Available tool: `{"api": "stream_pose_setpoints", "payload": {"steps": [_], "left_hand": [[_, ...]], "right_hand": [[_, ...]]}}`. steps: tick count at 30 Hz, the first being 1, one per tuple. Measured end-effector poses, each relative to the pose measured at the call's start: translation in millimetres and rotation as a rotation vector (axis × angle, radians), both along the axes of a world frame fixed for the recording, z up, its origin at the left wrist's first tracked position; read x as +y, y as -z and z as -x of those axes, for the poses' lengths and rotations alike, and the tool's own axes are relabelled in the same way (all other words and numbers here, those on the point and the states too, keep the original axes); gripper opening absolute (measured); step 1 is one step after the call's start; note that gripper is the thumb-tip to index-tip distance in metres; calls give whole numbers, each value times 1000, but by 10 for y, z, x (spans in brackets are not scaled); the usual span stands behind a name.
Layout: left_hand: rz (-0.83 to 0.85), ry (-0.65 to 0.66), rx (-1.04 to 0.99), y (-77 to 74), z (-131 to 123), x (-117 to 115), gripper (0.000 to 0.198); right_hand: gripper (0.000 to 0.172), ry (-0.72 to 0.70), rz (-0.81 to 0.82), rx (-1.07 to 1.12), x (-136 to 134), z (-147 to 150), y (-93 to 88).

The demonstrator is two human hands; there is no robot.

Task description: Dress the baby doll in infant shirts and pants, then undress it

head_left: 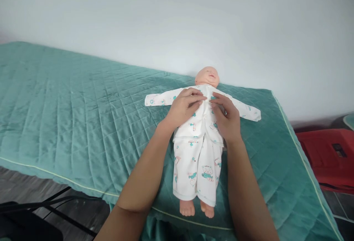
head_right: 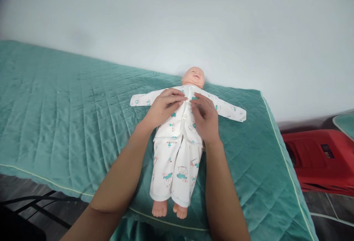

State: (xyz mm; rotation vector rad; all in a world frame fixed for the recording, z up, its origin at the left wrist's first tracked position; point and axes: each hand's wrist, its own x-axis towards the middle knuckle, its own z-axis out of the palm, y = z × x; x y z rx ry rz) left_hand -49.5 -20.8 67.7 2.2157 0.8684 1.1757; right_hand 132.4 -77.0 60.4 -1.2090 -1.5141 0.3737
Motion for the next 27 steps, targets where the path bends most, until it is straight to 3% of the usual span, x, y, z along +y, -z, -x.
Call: {"api": "stream_pose_setpoints", "payload": {"steps": [8, 16, 21, 27], "left_hand": [[24, 3, -14, -7, -5, 0, 30], [-3, 14, 11, -5, 3, 13, 32], [-23, -15, 21, 41, -14, 30, 31], [-107, -50, 97, 131, -59, 86, 42]], "right_hand": [[17, -26, -32, -82, -11, -10, -45], [21, 8, 29, 164, 28, -17, 28], [36, 2, 150, 89, 46, -44, 49], [42, -72, 132, -42, 76, -100, 89]]}}
